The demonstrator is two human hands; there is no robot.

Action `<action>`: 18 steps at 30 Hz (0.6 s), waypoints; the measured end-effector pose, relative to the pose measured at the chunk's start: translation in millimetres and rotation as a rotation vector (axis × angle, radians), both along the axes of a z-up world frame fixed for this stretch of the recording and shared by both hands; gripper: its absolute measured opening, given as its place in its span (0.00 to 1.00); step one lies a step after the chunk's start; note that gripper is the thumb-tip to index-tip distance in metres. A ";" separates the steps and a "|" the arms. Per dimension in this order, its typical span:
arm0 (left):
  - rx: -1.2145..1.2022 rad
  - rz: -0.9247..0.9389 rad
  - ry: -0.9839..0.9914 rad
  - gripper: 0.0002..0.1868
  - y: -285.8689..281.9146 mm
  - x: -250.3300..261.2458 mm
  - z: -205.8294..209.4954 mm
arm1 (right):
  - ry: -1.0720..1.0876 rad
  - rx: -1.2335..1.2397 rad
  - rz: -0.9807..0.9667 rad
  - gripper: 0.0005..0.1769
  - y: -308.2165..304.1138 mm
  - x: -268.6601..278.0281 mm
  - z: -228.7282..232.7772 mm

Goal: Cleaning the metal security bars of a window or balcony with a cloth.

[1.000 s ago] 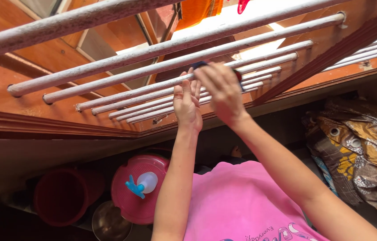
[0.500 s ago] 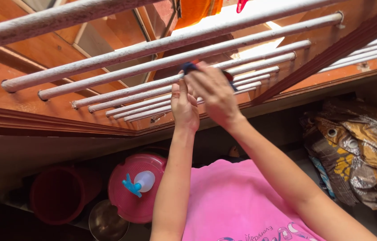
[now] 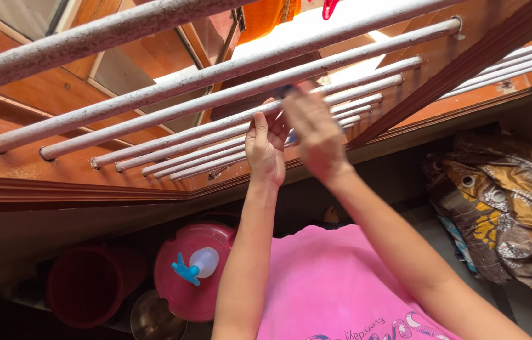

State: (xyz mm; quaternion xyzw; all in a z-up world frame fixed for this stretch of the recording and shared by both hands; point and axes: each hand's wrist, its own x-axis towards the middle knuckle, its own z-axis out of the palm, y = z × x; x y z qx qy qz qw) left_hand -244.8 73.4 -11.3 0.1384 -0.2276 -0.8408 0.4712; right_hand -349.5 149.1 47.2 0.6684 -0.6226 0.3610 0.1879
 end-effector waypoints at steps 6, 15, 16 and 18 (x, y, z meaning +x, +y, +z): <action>0.031 0.025 -0.036 0.22 7.8 -1.5 40.3 | -0.133 -0.067 -0.336 0.28 12.1 -23.7 -4.1; 0.062 0.042 -0.081 0.26 4.6 -9.1 -4.2 | -0.016 -0.002 0.015 0.24 8.2 -9.7 6.9; 0.061 0.043 -0.085 0.26 6.6 -7.4 9.1 | -0.019 -0.003 0.016 0.24 10.6 -14.2 4.5; 0.037 0.060 -0.071 0.24 10.6 -6.6 36.3 | -0.171 -0.062 -0.131 0.23 15.1 -25.3 0.6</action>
